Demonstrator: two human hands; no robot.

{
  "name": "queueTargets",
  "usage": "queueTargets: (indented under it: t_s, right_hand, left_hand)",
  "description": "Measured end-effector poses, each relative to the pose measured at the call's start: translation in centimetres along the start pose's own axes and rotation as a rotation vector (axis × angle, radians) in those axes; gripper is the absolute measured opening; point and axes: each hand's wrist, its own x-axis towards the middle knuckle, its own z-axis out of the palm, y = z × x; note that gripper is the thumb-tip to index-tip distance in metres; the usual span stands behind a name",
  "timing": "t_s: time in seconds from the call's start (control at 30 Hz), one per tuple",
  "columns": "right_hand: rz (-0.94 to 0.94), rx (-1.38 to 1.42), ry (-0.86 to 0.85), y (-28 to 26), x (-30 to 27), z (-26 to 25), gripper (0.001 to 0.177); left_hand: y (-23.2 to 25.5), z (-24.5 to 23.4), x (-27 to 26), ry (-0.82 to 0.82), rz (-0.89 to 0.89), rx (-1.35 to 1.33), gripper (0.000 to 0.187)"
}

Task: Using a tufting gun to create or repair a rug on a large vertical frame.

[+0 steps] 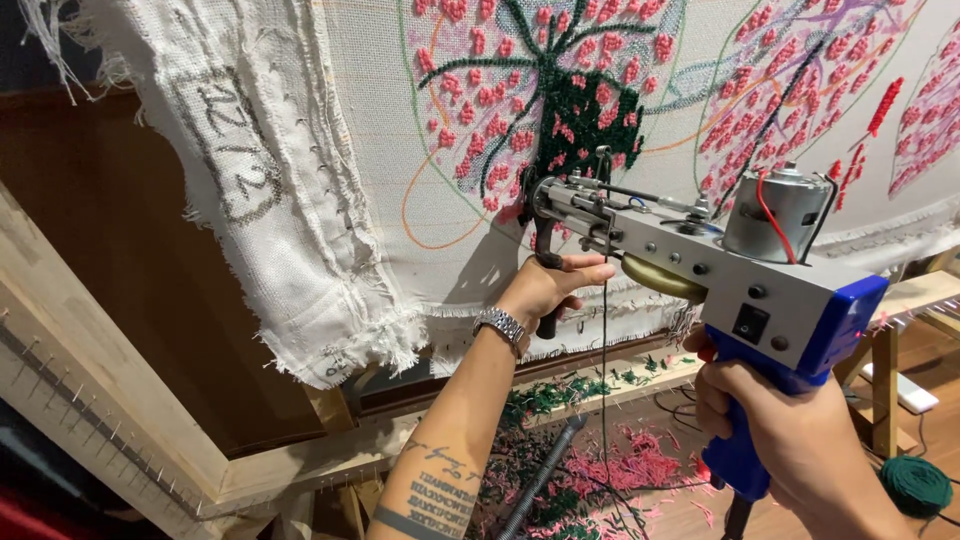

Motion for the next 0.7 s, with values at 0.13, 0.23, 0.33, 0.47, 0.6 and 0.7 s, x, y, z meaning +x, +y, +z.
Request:
queueTargets:
  t_s: [0.13,0.23,0.33,0.47,0.6,0.7]
  right_hand:
    - [0.014,0.022,0.019,-0.1,-0.2,0.6,0.025]
    - [0.006,0.038,0.02,0.2,-0.1,0.5,0.025]
    - [-0.003,0.045,0.014,0.4,-0.1,0.4,0.025]
    - [0.004,0.08,0.006,0.5,0.2,0.4,0.026]
    - [-0.008,0.071,-0.006,0.4,0.2,0.3,0.026]
    - [-0.012,0.059,0.003,0.3,0.7,0.2,0.027]
  left_hand:
    - [0.7,-0.5,-0.1,-0.028,0.0,-0.026,0.04]
    - [0.9,-0.6,0.2,-0.033,-0.003,0.001,0.039]
    - [0.6,-0.8,0.7,-0.035,0.003,0.021,0.038]
    - [0.0,-0.9,1.4,-0.042,0.04,-0.033,0.037]
    - [-0.2,-0.9,2.0,-0.05,0.052,-0.074,0.038]
    - [1.3,-1.1,1.2,-0.013,0.044,-0.049,0.04]
